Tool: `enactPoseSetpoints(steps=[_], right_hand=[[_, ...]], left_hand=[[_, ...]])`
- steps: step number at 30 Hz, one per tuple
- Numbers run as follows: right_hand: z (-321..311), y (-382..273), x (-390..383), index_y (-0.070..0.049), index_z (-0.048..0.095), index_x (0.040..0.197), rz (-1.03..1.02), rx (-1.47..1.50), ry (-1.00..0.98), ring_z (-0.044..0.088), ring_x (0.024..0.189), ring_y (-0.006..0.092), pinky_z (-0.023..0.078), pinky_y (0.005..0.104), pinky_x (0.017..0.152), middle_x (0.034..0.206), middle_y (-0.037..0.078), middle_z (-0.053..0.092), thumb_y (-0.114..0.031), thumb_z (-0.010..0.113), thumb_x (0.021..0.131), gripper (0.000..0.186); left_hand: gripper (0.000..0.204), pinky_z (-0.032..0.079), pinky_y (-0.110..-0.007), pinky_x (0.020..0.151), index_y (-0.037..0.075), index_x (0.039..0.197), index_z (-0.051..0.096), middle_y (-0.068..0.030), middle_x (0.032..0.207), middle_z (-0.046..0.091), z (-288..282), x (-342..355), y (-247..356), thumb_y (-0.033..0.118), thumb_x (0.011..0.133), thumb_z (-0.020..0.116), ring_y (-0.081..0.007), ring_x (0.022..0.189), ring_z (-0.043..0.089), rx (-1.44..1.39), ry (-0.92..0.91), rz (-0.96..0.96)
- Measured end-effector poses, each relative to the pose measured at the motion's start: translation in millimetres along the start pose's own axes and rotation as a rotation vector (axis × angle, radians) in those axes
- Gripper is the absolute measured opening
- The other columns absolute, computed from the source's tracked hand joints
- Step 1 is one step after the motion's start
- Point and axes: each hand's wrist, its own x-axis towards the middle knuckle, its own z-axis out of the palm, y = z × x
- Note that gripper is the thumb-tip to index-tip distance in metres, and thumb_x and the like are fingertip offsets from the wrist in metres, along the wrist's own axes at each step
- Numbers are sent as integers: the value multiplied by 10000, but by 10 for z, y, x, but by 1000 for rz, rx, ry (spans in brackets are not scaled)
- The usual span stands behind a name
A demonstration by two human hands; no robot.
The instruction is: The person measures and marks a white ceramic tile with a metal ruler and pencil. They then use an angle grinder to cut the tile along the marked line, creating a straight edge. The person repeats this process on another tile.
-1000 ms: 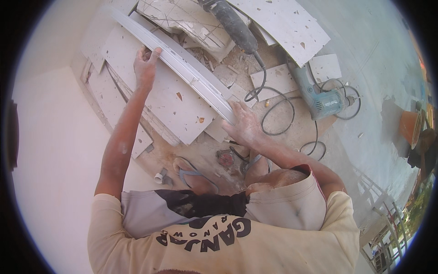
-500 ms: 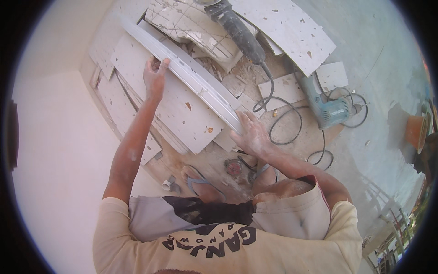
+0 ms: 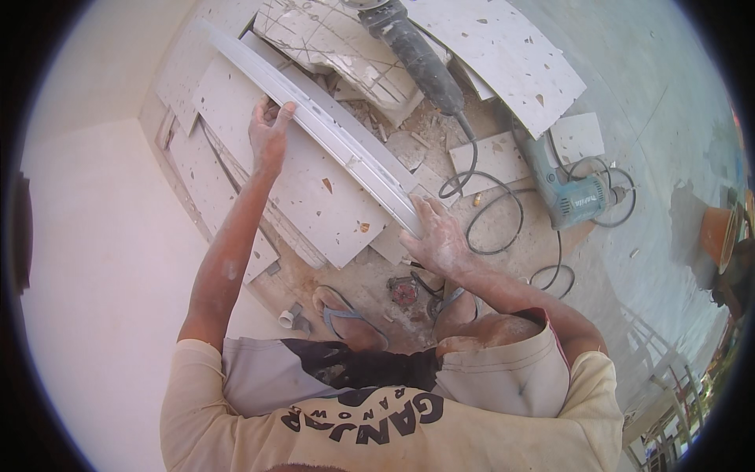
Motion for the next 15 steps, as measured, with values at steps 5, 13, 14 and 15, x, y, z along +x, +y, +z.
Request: enactPoseSetpoints(steps=[5,13,14,15], right_hand=[[-24,-40,-2,26,540,1387,31,-6,-19,666,1100,428,545,482,961,1235,265,628,-219,727,837,631],[-12,-12,-9,28,535,1395,13,-15,-15,662,1116,420,543,477,965,1233,268,627,-223,726,838,641],[-15,-14,-7,29,535,1395,15,-12,-17,662,1115,419,542,478,963,1229,267,628,-223,726,838,641],[-19,-17,-5,29,535,1394,17,-9,-18,662,1114,418,542,478,961,1226,267,628,-223,726,838,640]], left_hand=[[803,490,-369,968,-82,1481,427,-158,1197,638,-23,5,-34,338,907,799,-224,1104,614,32,1,-10],[787,487,-365,976,-79,1477,431,-160,1218,624,-9,4,-34,333,913,793,-220,1125,598,-7,-17,10],[786,487,-364,976,-79,1477,431,-160,1219,625,-9,3,-30,333,913,793,-220,1125,598,-1,-15,12],[786,486,-364,976,-78,1477,431,-160,1219,625,-7,5,-25,333,913,793,-220,1126,598,4,-13,14]])
